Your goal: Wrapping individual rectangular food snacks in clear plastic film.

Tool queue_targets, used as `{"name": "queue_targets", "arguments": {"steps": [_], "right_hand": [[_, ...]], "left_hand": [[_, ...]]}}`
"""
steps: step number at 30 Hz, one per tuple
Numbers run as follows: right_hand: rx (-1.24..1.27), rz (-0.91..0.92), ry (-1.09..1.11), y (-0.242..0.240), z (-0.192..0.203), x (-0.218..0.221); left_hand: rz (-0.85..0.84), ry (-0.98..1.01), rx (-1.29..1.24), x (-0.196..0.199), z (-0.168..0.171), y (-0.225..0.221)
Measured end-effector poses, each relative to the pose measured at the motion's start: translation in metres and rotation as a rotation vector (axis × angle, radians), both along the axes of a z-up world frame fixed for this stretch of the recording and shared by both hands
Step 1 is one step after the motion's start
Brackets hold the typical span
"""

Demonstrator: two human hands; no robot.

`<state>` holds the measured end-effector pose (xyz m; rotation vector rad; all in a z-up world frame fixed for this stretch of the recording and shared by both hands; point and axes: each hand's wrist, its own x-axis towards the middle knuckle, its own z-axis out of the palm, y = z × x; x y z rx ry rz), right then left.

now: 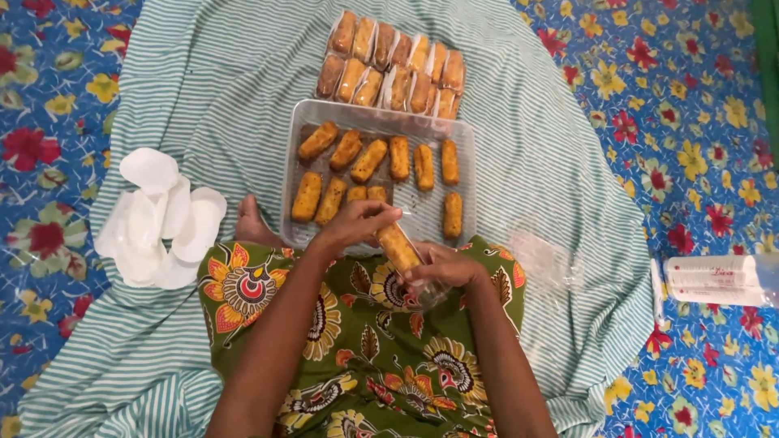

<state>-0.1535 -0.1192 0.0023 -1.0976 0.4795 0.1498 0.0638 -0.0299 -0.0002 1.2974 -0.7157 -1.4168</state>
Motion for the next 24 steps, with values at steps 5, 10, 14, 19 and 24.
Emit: {"name": "queue_targets", "arguments": {"steps": [5,10,14,19,24], "right_hand": [[0.008,0.03,0.05,0.001,-0.004,0.002],[0.034,-0.029,0.063,0.002,-0.01,0.001],[0.118,-0.113,0.037,0.009,0.0,0.004],[0.001,-0.275,-0.06,0.005,-0.001,0.012],[-0.089,-0.354,-0.099,0.001,-0.018,0.006]], "left_hand": [[-0.061,0.083,-0.016,0.002,-0.024,-0.003],[-0.017,0.129,-0.036,0.001,-0.046,-0.008],[0.055,0.129,-0.025,0.006,-0.049,-0.009],[0.155,0.128,-0.006,0.013,-0.046,-0.008],[0.227,0.177,0.004,0.012,-0.05,-0.006]]}}
